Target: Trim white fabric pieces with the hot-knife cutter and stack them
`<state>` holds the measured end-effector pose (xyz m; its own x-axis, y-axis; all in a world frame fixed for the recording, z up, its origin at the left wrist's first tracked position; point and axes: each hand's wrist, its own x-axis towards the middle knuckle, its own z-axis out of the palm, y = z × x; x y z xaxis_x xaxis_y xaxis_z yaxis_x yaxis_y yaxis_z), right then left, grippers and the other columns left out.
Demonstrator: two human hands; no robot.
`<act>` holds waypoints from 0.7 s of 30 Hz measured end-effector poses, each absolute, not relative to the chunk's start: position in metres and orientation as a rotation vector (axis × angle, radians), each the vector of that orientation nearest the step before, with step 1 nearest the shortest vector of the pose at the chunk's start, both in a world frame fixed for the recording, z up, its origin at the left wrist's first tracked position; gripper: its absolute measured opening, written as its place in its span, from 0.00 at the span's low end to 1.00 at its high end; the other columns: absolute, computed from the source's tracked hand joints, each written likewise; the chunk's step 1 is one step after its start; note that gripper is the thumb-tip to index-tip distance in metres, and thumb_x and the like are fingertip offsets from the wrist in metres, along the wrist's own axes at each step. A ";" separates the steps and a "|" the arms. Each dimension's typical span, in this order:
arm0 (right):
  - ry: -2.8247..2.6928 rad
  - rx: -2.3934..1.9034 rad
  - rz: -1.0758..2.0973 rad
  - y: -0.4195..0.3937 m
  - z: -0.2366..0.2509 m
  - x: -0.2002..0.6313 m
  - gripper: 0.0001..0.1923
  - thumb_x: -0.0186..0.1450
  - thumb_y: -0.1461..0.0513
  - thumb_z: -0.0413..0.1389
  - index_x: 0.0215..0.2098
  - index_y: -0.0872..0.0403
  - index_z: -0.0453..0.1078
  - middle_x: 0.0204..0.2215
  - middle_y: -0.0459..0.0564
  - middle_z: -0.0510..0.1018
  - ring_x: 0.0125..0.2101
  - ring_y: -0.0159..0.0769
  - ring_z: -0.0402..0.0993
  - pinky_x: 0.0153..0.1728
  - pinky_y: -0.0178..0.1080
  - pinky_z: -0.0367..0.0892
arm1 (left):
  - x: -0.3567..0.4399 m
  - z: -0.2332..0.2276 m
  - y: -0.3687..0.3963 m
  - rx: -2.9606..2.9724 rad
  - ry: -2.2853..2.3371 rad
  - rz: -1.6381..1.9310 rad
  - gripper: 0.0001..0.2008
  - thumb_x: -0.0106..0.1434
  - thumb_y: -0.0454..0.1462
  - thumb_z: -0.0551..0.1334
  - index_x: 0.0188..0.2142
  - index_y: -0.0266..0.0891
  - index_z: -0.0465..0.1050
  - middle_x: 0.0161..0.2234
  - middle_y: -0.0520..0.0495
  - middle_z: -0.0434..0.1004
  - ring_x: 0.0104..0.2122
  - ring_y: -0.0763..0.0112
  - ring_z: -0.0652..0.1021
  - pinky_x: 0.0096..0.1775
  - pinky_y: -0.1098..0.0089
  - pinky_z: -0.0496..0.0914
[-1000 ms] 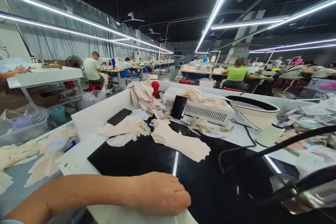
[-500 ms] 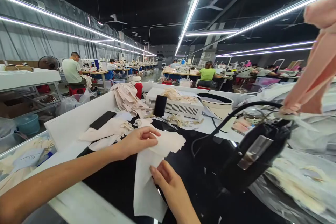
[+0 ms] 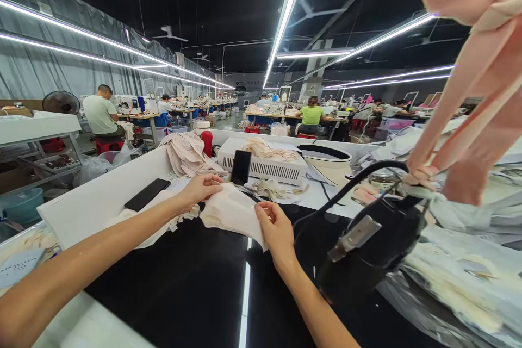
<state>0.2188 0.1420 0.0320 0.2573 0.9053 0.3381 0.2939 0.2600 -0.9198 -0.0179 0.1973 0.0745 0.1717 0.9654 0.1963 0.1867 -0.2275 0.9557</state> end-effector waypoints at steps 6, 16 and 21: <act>-1.375 -1.414 0.513 0.169 0.025 0.236 0.22 0.56 0.44 0.59 0.39 0.51 0.77 0.29 0.49 0.83 0.28 0.43 0.76 0.33 0.42 0.68 | -0.020 0.058 0.211 1.785 1.356 1.081 0.10 0.76 0.41 0.69 0.48 0.36 0.79 0.46 0.45 0.82 0.45 0.62 0.83 0.49 0.58 0.81; -1.610 -1.586 0.310 0.182 0.011 0.245 0.15 0.64 0.54 0.53 0.44 0.49 0.76 0.37 0.52 0.87 0.35 0.46 0.82 0.39 0.43 0.71 | -0.023 0.041 0.199 1.984 1.493 0.983 0.11 0.71 0.31 0.68 0.52 0.38 0.82 0.51 0.45 0.85 0.46 0.62 0.84 0.57 0.57 0.77; -1.728 -1.628 0.159 0.184 0.005 0.248 0.13 0.68 0.58 0.52 0.46 0.49 0.76 0.41 0.54 0.88 0.42 0.49 0.85 0.42 0.44 0.72 | -0.022 0.041 0.191 2.027 1.513 0.968 0.21 0.65 0.27 0.65 0.56 0.39 0.84 0.57 0.44 0.85 0.50 0.56 0.84 0.63 0.60 0.73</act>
